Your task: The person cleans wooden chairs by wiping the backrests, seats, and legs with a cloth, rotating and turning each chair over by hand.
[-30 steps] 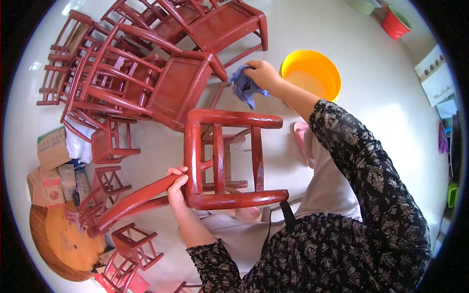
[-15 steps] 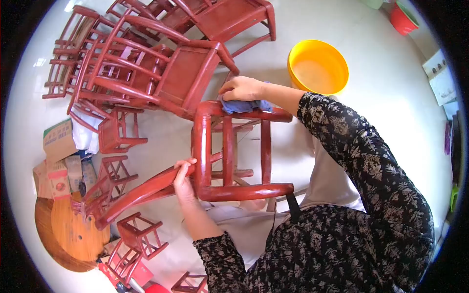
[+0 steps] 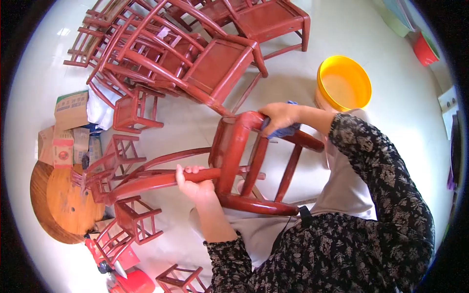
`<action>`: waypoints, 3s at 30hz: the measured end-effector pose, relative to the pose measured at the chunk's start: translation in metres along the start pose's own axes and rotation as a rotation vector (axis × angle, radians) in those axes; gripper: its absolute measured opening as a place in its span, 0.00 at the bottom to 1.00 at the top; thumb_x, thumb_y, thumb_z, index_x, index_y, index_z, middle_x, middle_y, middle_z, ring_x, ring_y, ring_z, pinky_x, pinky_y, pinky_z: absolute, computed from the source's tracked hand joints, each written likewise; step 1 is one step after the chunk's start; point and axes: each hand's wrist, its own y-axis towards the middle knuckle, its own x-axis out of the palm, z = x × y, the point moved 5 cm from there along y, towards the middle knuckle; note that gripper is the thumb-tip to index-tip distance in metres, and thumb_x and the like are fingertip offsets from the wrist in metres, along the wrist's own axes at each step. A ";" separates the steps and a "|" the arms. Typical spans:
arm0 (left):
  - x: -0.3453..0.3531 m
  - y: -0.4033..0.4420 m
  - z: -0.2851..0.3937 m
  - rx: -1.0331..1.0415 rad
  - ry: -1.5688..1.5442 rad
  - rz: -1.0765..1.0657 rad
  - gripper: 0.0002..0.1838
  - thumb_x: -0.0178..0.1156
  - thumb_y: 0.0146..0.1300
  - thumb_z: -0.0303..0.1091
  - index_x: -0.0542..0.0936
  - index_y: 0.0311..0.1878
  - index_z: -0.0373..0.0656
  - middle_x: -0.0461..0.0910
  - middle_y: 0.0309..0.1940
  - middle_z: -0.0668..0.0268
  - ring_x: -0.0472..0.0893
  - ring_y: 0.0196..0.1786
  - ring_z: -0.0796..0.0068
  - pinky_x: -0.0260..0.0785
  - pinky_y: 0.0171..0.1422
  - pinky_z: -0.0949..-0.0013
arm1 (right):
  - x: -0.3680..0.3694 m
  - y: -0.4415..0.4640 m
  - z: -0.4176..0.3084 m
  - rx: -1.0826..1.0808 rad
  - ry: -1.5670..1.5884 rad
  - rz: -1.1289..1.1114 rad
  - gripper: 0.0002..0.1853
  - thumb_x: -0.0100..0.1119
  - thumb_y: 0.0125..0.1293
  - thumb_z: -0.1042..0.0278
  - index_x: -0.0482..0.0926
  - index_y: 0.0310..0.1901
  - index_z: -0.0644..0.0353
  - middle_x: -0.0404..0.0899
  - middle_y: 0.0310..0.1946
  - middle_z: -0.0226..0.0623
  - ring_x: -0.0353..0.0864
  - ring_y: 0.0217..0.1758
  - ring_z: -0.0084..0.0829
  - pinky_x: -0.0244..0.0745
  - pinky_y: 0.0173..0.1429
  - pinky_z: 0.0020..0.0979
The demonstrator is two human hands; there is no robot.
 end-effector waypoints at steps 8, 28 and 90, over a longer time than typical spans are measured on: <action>0.031 -0.022 -0.038 -0.144 0.003 -0.220 0.10 0.58 0.51 0.30 0.64 0.23 0.50 0.60 0.17 0.75 0.62 0.20 0.79 0.60 0.30 0.70 | -0.009 -0.093 0.010 0.074 0.027 0.146 0.29 0.69 0.46 0.56 0.73 0.49 0.63 0.79 0.38 0.45 0.78 0.43 0.38 0.71 0.50 0.34; 0.092 -0.039 -0.071 -0.114 0.053 -0.628 0.05 0.52 0.55 0.28 0.68 0.27 0.50 0.62 0.16 0.74 0.63 0.18 0.79 0.58 0.28 0.70 | -0.030 -0.137 0.030 0.096 0.173 0.367 0.32 0.73 0.39 0.62 0.73 0.48 0.65 0.76 0.40 0.45 0.77 0.44 0.39 0.71 0.49 0.34; 0.150 0.365 -0.022 0.278 0.438 -0.230 0.08 0.63 0.41 0.22 0.74 0.26 0.38 0.74 0.18 0.67 0.73 0.20 0.77 0.68 0.22 0.71 | -0.131 -0.107 -0.013 0.022 0.282 1.066 0.27 0.63 0.52 0.46 0.68 0.41 0.61 0.70 0.20 0.30 0.69 0.21 0.20 0.63 0.27 0.19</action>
